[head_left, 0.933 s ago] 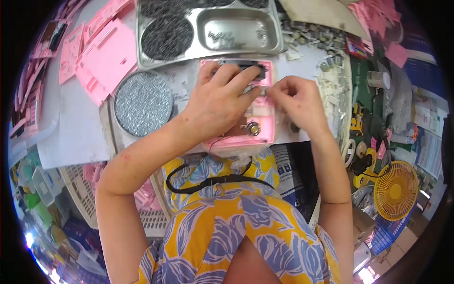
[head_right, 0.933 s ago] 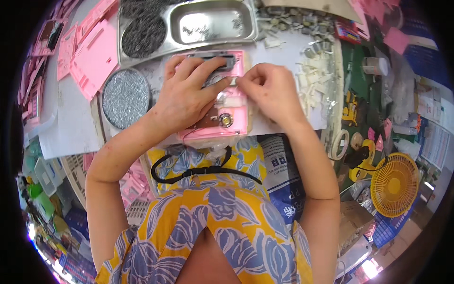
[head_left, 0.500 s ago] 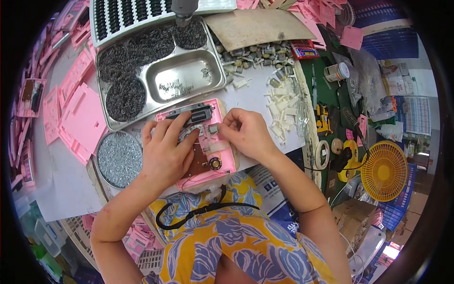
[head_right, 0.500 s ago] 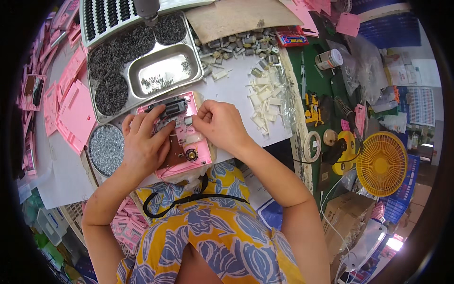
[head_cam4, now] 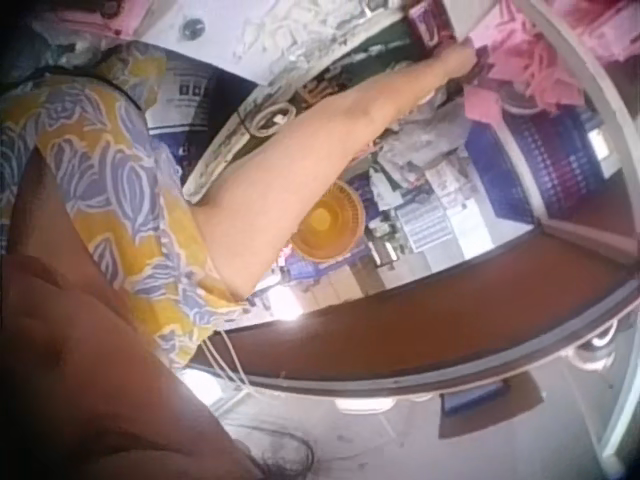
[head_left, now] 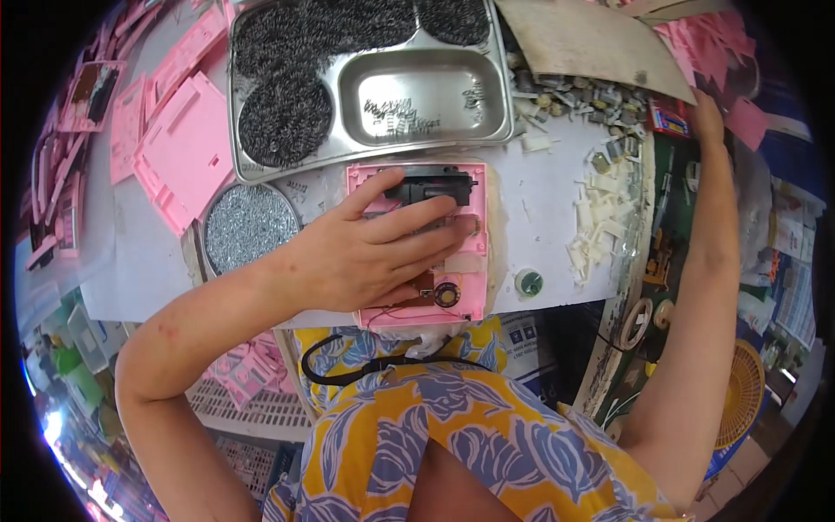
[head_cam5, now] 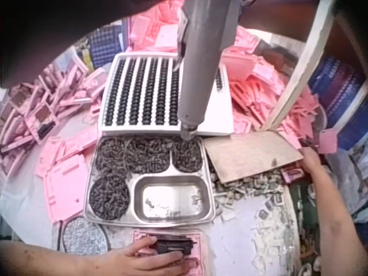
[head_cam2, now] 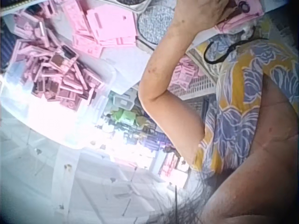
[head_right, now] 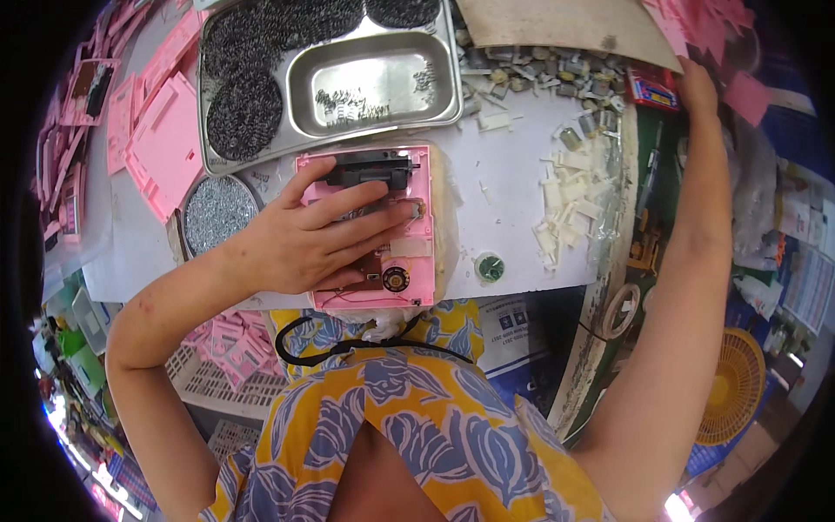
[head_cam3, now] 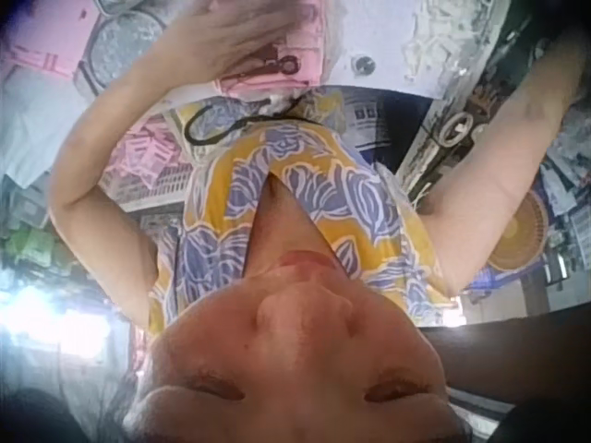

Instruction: Assemble internal electronic components and housing for a pink toy device using a soldering iron and an electric screwdriver.

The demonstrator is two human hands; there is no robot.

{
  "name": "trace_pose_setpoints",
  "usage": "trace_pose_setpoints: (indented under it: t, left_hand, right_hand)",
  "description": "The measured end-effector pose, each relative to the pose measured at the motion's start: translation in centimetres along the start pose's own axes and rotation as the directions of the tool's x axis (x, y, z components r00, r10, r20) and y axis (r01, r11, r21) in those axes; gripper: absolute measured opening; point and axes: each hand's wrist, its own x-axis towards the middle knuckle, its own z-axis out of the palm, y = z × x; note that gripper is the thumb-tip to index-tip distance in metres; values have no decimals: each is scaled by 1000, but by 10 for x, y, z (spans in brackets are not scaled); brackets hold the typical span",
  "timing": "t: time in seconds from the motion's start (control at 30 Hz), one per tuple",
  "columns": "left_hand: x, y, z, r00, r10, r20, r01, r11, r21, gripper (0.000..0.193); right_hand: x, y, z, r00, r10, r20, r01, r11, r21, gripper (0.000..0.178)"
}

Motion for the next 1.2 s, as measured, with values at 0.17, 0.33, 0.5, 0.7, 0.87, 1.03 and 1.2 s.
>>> trace_pose_setpoints:
  t: [0.17, 0.33, 0.5, 0.7, 0.87, 1.03, 1.2]
  left_hand:
    - [0, 1, -7, 995, -15, 98, 14, 1000, 12, 69]
    - [-3, 0, -1, 998, -41, 40, 42, 999, -12, 71]
    - [-19, 8, -4, 983, -137, 123, 133, 990, 42, 71]
    - [-24, 11, -7, 982, -180, -63, 170, 976, -137, 69]
    - [49, 32, -15, 730, -348, -588, 104, 907, -408, 67]
    - [28, 19, -55, 759, -565, -322, 58, 552, -832, 47]
    - [8, 32, -43, 649, -761, -11, 199, 183, -963, 70]
  right_hand:
    - [16, 87, -11, 989, -143, 33, 146, 980, -136, 21]
    - [13, 157, -86, 998, 57, -28, -57, 998, 25, 38]
    - [-60, 89, -162, 911, 409, 59, -298, 550, 780, 47]
    - [-234, -91, -194, 935, 340, 100, -35, -190, 981, 52]
    - [-268, -325, -202, 984, 167, 62, 1, -349, 937, 52]
    - [-224, -367, -194, 934, 63, -351, 347, 73, 935, 55]
    - [-265, -390, -165, 1000, 7, -1, 2, -132, 991, 57]
